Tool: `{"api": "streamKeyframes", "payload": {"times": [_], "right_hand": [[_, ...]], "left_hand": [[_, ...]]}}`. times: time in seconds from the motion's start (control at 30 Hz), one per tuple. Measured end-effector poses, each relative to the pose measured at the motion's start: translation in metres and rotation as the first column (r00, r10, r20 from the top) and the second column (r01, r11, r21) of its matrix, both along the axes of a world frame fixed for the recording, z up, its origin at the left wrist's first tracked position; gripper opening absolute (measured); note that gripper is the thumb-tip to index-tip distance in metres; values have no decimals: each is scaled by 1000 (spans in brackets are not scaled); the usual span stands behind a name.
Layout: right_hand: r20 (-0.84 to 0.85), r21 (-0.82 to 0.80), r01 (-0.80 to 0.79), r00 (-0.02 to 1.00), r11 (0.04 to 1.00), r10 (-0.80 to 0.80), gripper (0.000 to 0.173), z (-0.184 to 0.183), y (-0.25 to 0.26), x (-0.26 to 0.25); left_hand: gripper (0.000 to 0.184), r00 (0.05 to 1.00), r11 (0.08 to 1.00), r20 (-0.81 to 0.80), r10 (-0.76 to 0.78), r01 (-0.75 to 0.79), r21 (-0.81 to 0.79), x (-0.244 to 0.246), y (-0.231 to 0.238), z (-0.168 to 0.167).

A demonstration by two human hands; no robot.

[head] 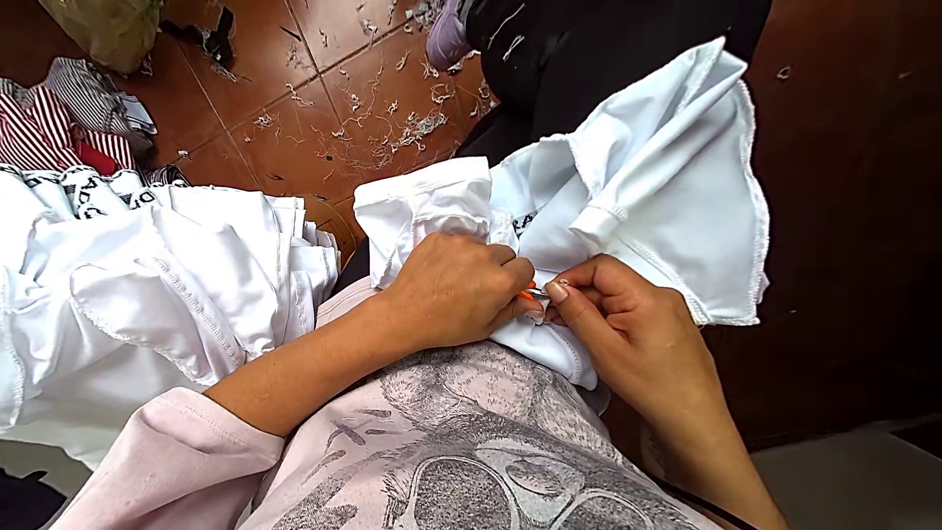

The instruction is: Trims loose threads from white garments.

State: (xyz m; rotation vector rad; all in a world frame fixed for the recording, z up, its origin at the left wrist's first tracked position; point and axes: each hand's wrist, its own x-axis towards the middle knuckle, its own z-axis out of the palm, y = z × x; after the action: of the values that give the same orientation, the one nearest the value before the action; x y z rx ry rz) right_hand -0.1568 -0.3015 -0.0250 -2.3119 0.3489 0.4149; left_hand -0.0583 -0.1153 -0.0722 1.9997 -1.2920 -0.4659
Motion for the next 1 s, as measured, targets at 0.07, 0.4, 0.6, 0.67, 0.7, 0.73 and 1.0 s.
{"api": "streamKeyframes", "payload": {"times": [0.07,0.4,0.6,0.67,0.7,0.73,1.0], "right_hand": [[-1,-7,-1,1000,1000,1,20,0,1,1],[-40,-303,123,989,945,-141,38,41,-59,-29],[116,-576,158,987,802,-111,45,39,-40,-26],[374,-471,95,922,877,101,27,32,-13,-12],[463,-383,37,872,923,157,15,27,-1,-2],[514,-281,-27,840,959,174,9,21,9,7],[398,77,-283,888,956,230,23,-34,32,49]], "left_hand": [[34,1000,1000,-18,-13,13,13,-1,-1,1],[33,972,979,-213,97,-132,-157,-1,27,1],[35,740,859,-467,484,-504,90,9,33,-2],[60,772,894,-453,446,-402,195,20,20,-3],[61,797,909,-439,416,-342,239,25,14,-3],[49,815,915,-424,396,-310,259,29,8,-4],[13,805,887,-457,378,-456,-69,35,31,-4]]}}
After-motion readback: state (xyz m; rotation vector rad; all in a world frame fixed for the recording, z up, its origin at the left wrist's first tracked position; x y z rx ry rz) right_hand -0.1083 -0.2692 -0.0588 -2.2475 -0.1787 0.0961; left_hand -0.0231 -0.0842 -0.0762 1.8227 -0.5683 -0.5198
